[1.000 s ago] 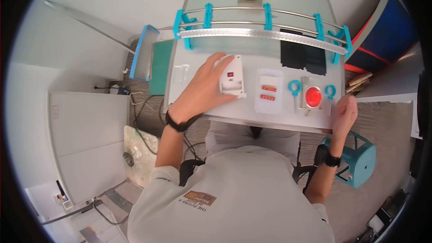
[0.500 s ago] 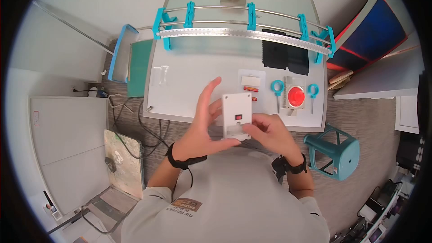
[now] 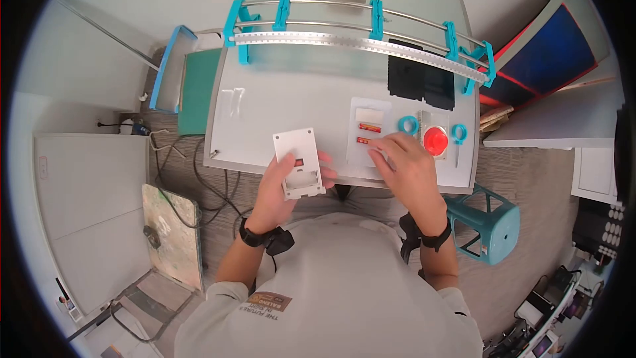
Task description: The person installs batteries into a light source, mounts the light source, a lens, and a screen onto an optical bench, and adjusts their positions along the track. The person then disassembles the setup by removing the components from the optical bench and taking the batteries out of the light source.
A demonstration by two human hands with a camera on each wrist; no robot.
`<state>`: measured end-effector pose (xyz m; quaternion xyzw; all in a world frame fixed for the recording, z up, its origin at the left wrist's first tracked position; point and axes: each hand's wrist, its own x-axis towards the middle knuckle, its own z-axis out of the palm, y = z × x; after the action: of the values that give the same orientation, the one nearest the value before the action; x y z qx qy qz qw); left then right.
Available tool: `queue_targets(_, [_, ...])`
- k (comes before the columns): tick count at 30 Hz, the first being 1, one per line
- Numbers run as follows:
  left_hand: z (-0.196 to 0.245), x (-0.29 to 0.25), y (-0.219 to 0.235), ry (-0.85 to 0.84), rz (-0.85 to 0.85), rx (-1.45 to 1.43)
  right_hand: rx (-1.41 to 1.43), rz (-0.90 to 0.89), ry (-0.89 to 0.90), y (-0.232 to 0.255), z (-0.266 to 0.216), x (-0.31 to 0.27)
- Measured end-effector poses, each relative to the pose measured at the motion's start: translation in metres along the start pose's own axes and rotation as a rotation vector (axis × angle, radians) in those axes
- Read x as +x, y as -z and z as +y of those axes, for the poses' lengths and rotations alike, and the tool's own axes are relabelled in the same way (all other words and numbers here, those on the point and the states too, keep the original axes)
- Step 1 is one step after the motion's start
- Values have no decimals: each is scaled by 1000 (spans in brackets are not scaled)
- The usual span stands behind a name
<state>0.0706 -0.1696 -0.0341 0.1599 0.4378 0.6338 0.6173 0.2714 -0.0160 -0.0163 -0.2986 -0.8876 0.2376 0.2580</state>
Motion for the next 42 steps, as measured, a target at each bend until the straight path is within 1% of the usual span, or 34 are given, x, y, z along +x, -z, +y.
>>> queue_targets(1, [0, 1, 0, 0, 3, -72, -100, 64, 71, 0, 2, 2])
queue_targets(2, [2, 1, -4, -4, 4, -75, -100, 63, 75, -1, 2, 2])
queue_targets(4, [10, -1, -14, 42, 54, -139, -185, 19, 58, -3, 1, 3])
queue_targets(5, [12, 0, -12, 39, 56, -137, -183, 20, 61, -6, 3, 3])
queue_targets(7, [15, -2, -5, 52, -69, -64, -191, 12, 57, -11, 5, 1])
queue_targets(11, [11, -2, 1, 35, -87, -67, -198, 19, 64, -13, 5, 1])
queue_targets(13, [12, -1, -6, 36, 6, 30, -135, 12, 30, -9, 1, 1])
queue_targets(14, [13, -1, -6, 35, 19, 33, -123, 8, 33, -6, -2, 1])
queue_targets(16, [13, 1, -8, 22, -51, 16, 146, -65, -152, 4, -12, -3])
queue_targets(17, [13, 1, -10, 25, -43, 18, 154, -69, -153, 8, -18, -3])
queue_targets(19, [13, 4, -14, 49, -96, 0, 278, -108, -67, 14, -25, -3])
queue_targets(20, [12, 5, -15, 55, -99, 3, 279, -105, -73, 12, -26, -4])
queue_targets(22, [8, 7, -18, 67, -114, 23, 269, -13, 89, 10, -31, -6])
queue_targets(23, [8, 8, -20, 68, -117, 23, 266, -11, 88, 9, -31, -6])
queue_targets(25, [10, 10, -25, 72, -132, 45, 241, 29, 178, 6, -31, -6])
queue_targets(32, [-1, 7, -30, 111, -132, 0, 230, 4, 188, -1, -30, -9])
queue_targets(35, [-3, 4, -32, 95, -114, 59, 238, 11, 168, -4, -30, -12])
queue_targets(38, [-1, 6, -33, 82, -151, 114, 289, 44, 130, -1, -29, -13])
queue_targets(40, [-1, 4, -32, 58, -167, 68, 494, -23, -186, 6, -28, -21])
queue_targets(41, [1, 4, -32, 59, -167, 67, 493, -24, -186, 6, -25, -22])
queue_targets(42, [3, 4, -33, 51, -182, 72, 635, -67, -337, 5, -22, -24])
